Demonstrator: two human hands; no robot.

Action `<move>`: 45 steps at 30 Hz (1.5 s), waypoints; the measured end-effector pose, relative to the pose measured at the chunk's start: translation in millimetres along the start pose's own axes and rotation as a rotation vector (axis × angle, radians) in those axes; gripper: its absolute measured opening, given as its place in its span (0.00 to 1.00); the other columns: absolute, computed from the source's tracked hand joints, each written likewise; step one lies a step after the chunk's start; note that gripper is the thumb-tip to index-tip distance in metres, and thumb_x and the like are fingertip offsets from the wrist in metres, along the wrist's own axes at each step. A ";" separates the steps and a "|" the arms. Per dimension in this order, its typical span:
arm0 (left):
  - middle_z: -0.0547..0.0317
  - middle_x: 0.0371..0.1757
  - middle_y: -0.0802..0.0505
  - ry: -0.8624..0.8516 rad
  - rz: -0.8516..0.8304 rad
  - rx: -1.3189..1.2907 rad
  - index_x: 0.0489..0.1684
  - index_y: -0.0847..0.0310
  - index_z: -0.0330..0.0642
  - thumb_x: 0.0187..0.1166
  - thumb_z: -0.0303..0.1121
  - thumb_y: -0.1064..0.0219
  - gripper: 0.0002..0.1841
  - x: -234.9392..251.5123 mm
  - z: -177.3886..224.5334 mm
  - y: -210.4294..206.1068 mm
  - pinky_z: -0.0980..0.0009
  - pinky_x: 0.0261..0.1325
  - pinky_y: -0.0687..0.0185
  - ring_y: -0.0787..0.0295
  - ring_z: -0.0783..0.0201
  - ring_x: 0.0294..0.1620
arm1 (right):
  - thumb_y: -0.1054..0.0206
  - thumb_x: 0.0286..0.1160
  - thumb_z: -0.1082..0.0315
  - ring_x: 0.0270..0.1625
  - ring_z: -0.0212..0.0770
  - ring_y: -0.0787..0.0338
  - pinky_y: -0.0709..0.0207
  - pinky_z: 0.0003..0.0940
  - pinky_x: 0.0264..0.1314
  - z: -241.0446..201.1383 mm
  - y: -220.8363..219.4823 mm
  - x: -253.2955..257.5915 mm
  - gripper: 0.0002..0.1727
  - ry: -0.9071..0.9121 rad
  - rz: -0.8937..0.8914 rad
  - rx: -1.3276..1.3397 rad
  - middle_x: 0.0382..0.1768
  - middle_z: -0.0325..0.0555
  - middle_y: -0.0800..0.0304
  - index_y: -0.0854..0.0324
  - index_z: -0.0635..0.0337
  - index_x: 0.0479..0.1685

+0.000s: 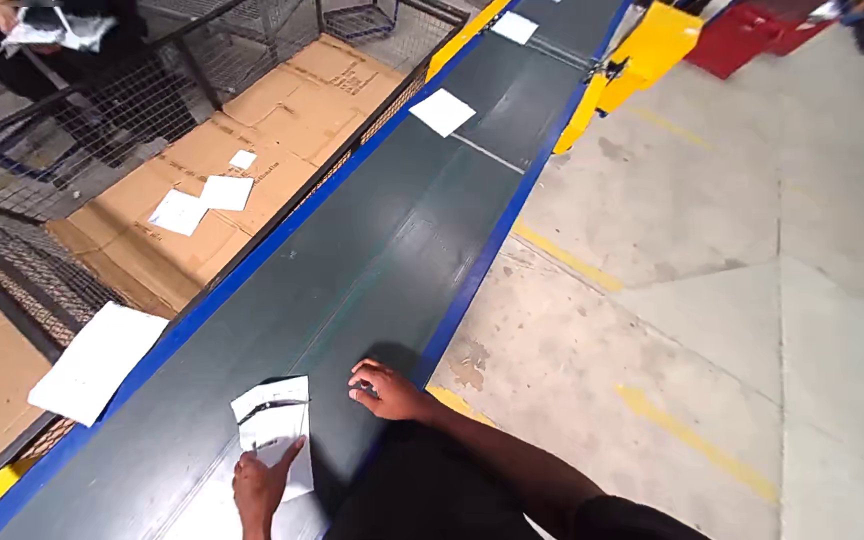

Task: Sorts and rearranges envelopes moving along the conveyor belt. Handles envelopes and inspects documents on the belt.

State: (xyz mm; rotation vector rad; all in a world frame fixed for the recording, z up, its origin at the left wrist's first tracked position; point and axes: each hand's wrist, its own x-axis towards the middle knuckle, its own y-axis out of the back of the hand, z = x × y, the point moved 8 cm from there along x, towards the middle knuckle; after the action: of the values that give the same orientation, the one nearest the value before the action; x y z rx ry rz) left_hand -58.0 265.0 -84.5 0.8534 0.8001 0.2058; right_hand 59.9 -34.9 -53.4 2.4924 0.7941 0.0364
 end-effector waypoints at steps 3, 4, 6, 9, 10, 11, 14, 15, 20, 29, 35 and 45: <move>0.31 0.59 0.10 -0.072 -0.216 -0.163 0.70 0.24 0.26 0.60 0.44 0.13 0.41 -15.7 -3.8 16.1 0.41 0.72 0.20 0.11 0.40 0.64 | 0.39 0.86 0.51 0.55 0.36 0.11 0.14 0.35 0.60 7.8 22.7 0.0 0.18 -0.027 0.041 -0.005 0.59 0.44 0.12 0.13 0.53 0.56; 0.36 0.56 0.07 -0.113 -0.314 -0.243 0.70 0.24 0.27 0.63 0.37 0.15 0.36 -25.9 2.4 18.7 0.46 0.68 0.14 0.07 0.48 0.58 | 0.39 0.87 0.51 0.53 0.36 0.11 0.14 0.35 0.58 9.9 27.1 -1.9 0.18 -0.035 0.044 0.004 0.58 0.45 0.12 0.13 0.53 0.56; 0.44 0.55 0.05 -0.188 -0.532 -0.379 0.71 0.26 0.27 0.66 0.29 0.18 0.33 -41.6 23.4 20.6 0.53 0.66 0.10 0.05 0.56 0.56 | 0.39 0.87 0.51 0.49 0.38 0.11 0.14 0.35 0.54 13.6 33.6 -5.5 0.18 -0.055 0.037 0.036 0.53 0.47 0.12 0.13 0.54 0.57; 0.50 0.53 0.04 -0.273 -0.622 -0.438 0.68 0.22 0.31 0.68 0.27 0.19 0.28 -26.8 71.4 35.4 0.57 0.63 0.09 0.05 0.59 0.54 | 0.39 0.86 0.51 0.47 0.39 0.10 0.13 0.37 0.53 21.5 40.8 -10.6 0.18 -0.075 0.006 0.062 0.52 0.48 0.12 0.13 0.54 0.57; 0.51 0.51 0.04 -0.313 -0.529 -0.484 0.66 0.20 0.32 0.68 0.26 0.20 0.26 -11.6 93.1 50.5 0.58 0.60 0.07 0.04 0.60 0.52 | 0.39 0.86 0.51 0.47 0.39 0.10 0.13 0.37 0.53 22.6 44.0 -11.8 0.18 -0.073 -0.004 0.062 0.52 0.48 0.12 0.13 0.54 0.57; 0.51 0.50 0.04 -0.358 -0.394 -0.585 0.65 0.21 0.33 0.69 0.25 0.22 0.24 5.7 117.1 69.9 0.59 0.56 0.06 0.04 0.60 0.49 | 0.39 0.86 0.51 0.46 0.40 0.10 0.13 0.38 0.52 23.1 47.8 -12.7 0.18 -0.067 -0.010 0.060 0.51 0.49 0.12 0.13 0.54 0.57; 0.47 0.69 0.13 -0.478 -0.180 -1.123 0.88 0.45 0.43 0.83 0.32 0.36 0.33 61.1 185.0 120.2 0.50 0.63 0.10 0.08 0.52 0.61 | 0.39 0.86 0.51 0.47 0.41 0.11 0.14 0.39 0.53 26.8 62.4 -15.2 0.18 -0.077 -0.032 0.052 0.51 0.49 0.12 0.13 0.53 0.58; 0.46 0.75 0.17 -0.479 -0.190 -1.236 0.91 0.53 0.47 0.86 0.40 0.38 0.36 76.7 203.1 129.7 0.44 0.68 0.13 0.11 0.46 0.67 | 0.39 0.86 0.50 0.47 0.41 0.11 0.14 0.39 0.53 29.4 67.6 -14.6 0.19 -0.083 -0.035 0.053 0.51 0.49 0.12 0.13 0.53 0.58; 0.45 0.68 0.12 -0.344 -0.224 -1.167 0.84 0.40 0.39 0.91 0.40 0.44 0.26 80.0 263.9 78.3 0.45 0.61 0.10 0.08 0.46 0.60 | 0.38 0.85 0.49 0.49 0.38 0.09 0.12 0.39 0.53 51.6 114.6 5.2 0.19 -0.146 0.060 0.018 0.53 0.46 0.11 0.13 0.51 0.58; 0.38 0.61 0.09 -0.102 -0.458 -0.975 0.73 0.26 0.31 0.88 0.32 0.39 0.19 -19.4 191.7 -87.2 0.48 0.53 0.07 0.06 0.42 0.54 | 0.41 0.84 0.47 0.84 0.49 0.26 0.31 0.49 0.86 123.2 278.0 208.7 0.30 -0.253 0.463 -0.368 0.81 0.51 0.24 0.22 0.55 0.78; 0.42 0.61 0.08 0.032 -0.386 -1.054 0.71 0.24 0.34 0.90 0.36 0.41 0.19 -40.8 146.1 -93.6 0.51 0.55 0.07 0.06 0.48 0.54 | 0.38 0.81 0.44 0.81 0.62 0.24 0.42 0.63 0.89 129.8 243.3 260.2 0.30 -0.229 0.403 -0.572 0.73 0.61 0.17 0.13 0.59 0.67; 0.43 0.54 0.05 0.186 -0.035 -1.378 0.65 0.19 0.31 0.77 0.39 0.24 0.24 -5.3 113.5 -45.9 0.51 0.60 0.08 0.05 0.51 0.52 | 0.28 0.79 0.56 0.68 0.34 0.12 0.16 0.40 0.74 -46.9 1.7 40.5 0.12 0.316 -0.382 0.074 0.60 0.36 0.07 0.06 0.50 0.49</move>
State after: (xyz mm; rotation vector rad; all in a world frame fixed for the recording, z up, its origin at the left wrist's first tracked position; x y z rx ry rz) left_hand 11.5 165.0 -71.0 -0.4860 0.6406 0.7023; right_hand 86.0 8.1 -17.2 2.3903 1.4140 0.2754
